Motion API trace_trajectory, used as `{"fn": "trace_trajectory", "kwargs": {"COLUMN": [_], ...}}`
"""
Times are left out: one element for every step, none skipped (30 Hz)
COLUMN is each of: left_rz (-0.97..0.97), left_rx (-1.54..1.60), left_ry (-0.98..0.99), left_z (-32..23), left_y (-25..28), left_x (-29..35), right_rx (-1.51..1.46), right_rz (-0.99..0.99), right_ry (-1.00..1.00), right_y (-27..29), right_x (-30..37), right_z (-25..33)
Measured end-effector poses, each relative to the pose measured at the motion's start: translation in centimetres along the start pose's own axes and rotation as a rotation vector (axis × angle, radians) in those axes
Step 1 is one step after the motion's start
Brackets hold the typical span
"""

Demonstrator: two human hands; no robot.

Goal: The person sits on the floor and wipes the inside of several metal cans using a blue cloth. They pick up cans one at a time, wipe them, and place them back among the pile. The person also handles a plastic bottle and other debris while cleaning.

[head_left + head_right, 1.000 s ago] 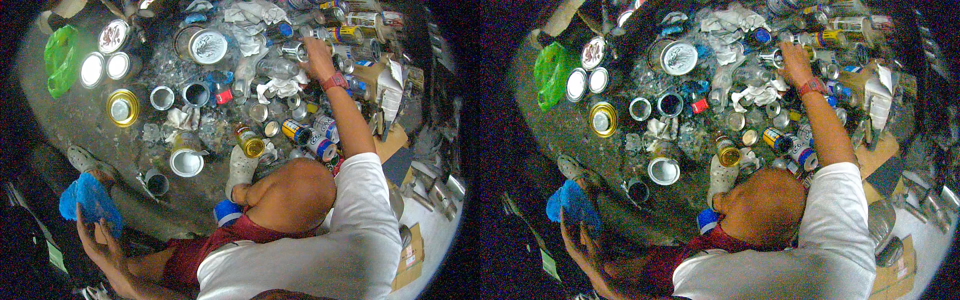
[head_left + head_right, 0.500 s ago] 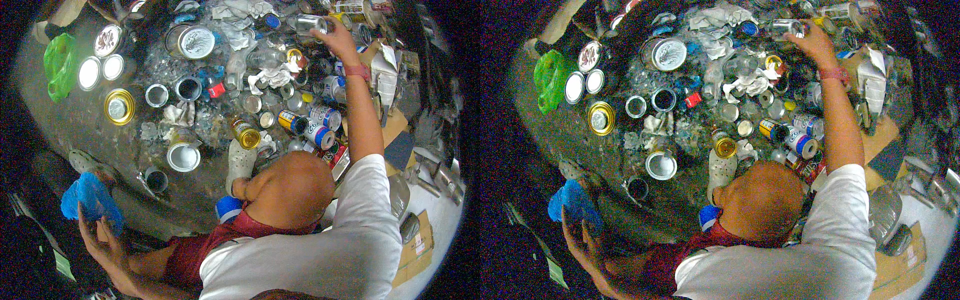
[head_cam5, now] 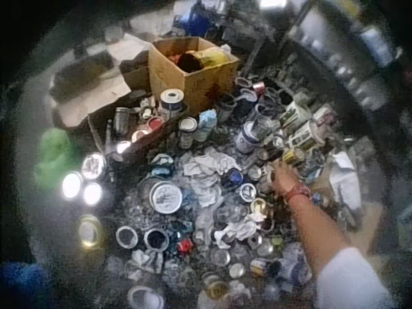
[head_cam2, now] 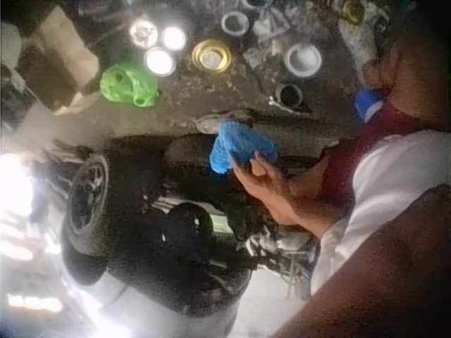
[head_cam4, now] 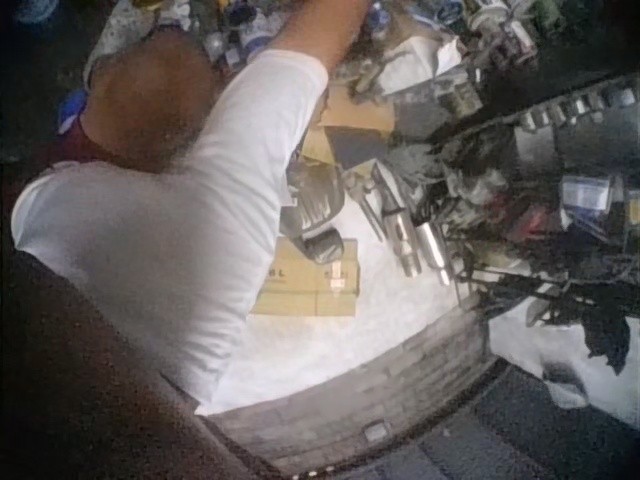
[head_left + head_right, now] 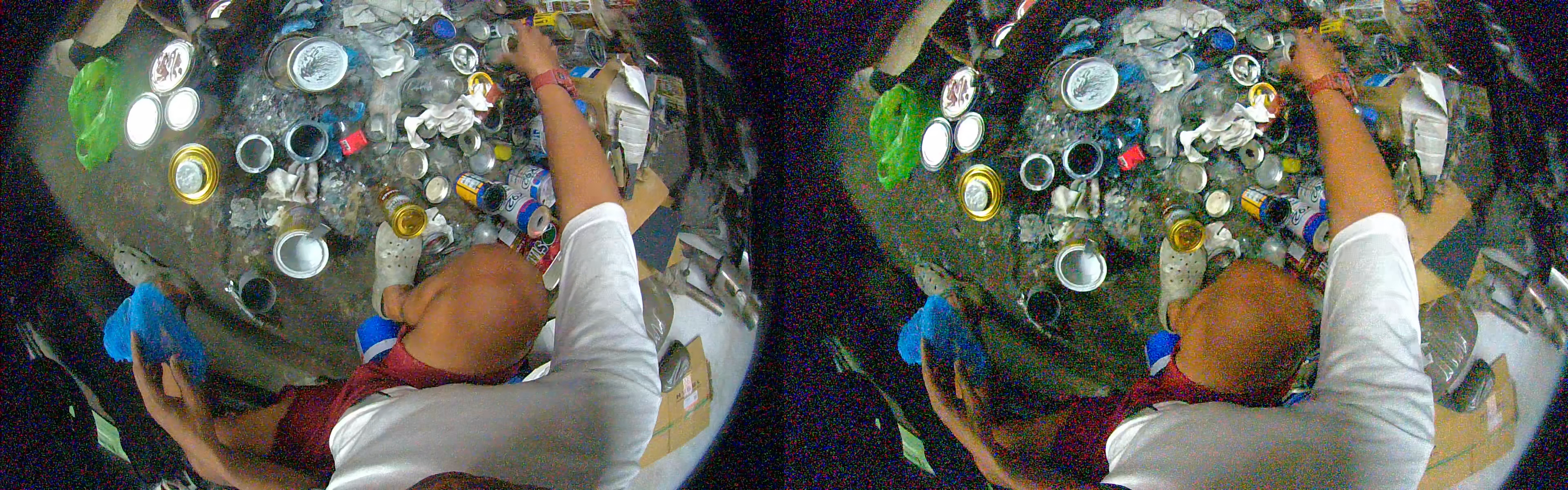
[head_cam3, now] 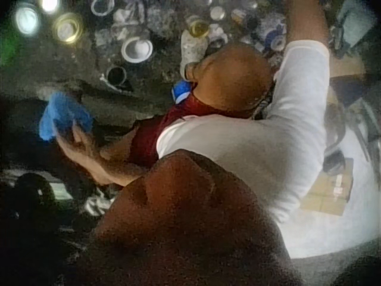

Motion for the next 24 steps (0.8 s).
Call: {"fn": "trace_trajectory", "kwargs": {"left_rz": [-0.001, -0.002, -0.001, -0.001, 0.000, 0.003, 0.007, 0.013, 0.013, 0.011, 0.008, 0.009, 0.008, 0.007, 0.005, 0.000, 0.000, 0.007, 0.012, 0.015, 0.013, 0.012, 0.015, 0.006], "left_rx": [0.021, 0.040, 0.053, 0.067, 0.082, 0.069, 0.056, 0.043, 0.039, 0.037, 0.036, 0.033, 0.029, 0.025, 0.022, 0.020, 0.018, 0.011, 0.006, 0.002, 0.024, 0.045, 0.059, 0.069], "left_ry": [-0.011, -0.021, 0.004, 0.029, 0.055, 0.066, 0.077, 0.086, 0.074, 0.061, 0.046, 0.049, 0.053, 0.058, 0.044, 0.031, 0.019, 0.025, 0.031, 0.038, 0.040, 0.039, 0.026, 0.034], "left_z": [-0.1, -0.1, 0.1, 0.3, 0.5, 0.6, 0.7, 0.8, 0.8, 0.7, 0.6, 0.6, 0.7, 0.7, 0.6, 0.5, 0.5, 0.5, 0.6, 0.7, 0.8, 0.9, 0.9, 1.0], "left_y": [0.0, 0.1, 0.2, 0.2, 0.3, 0.2, 0.2, 0.1, 0.0, 0.0, -0.1, -0.1, -0.1, -0.1, 0.0, 0.0, 0.0, 0.0, 0.0, -0.1, -0.2, -0.3, -0.5, -0.5], "left_x": [0.0, 0.0, 0.0, 0.0, 0.0, 0.1, 0.1, 0.1, 0.1, 0.0, -0.1, -0.1, -0.3, -0.3, -0.4, -0.4, -0.5, -0.5, -0.5, -0.4, -0.4, -0.5, -0.6, -0.8], "right_rx": [-0.058, -0.122, -0.162, -0.203, -0.215, -0.225, -0.269, -0.326, -0.381, -0.452, -0.678, -0.600, -0.523, -0.446, -0.459, -0.431, -0.402, -0.372, -0.399, -0.425, -0.451, -0.490, -0.528, -0.567], "right_rz": [0.093, 0.181, 0.121, 0.075, 0.088, 0.104, 0.080, -0.019, -0.079, -0.186, -0.041, -0.099, -0.157, -0.215, -0.150, -0.113, -0.071, -0.026, -0.079, -0.133, -0.187, -0.181, -0.173, -0.166], "right_ry": [0.009, 0.029, 0.059, 0.094, 0.093, 0.091, 0.021, 0.058, 0.079, 0.111, 0.028, 0.026, 0.026, 0.026, -0.045, -0.040, -0.034, -0.028, -0.019, -0.008, 0.002, -0.039, -0.082, -0.126], "right_y": [-1.5, -3.0, -3.6, -4.1, -4.6, -5.1, -5.3, -4.9, -4.3, -3.4, -4.7, -4.2, -3.9, -3.4, -3.7, -3.6, -3.5, -3.4, -2.6, -1.8, -1.1, -0.9, -0.8, -0.7], "right_x": [-0.5, -0.9, -1.5, -2.1, -2.7, -3.2, -4.1, -4.9, -5.8, -6.2, -7.3, -7.5, -7.6, -7.4, -7.6, -7.6, -7.6, -7.4, -7.0, -6.6, -6.1, -5.6, -5.2, -4.9], "right_z": [-0.5, -0.8, -0.8, -1.0, -1.8, -2.4, -3.3, -3.6, -4.1, -4.7, -4.0, -4.0, -3.6, -3.1, -2.5, -1.8, -0.9, -0.3, 0.0, 0.1, 0.1, -0.2, -0.4, -0.5]}}
Point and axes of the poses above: each hand's wrist, its own x-axis away from the middle knuckle, its own y-axis out of the back of the hand, z = x × y, the point moved 6 cm from there along -x, towards the middle knuckle, and after that the axes turned 8 degrees about x, right-handed, at the moved point
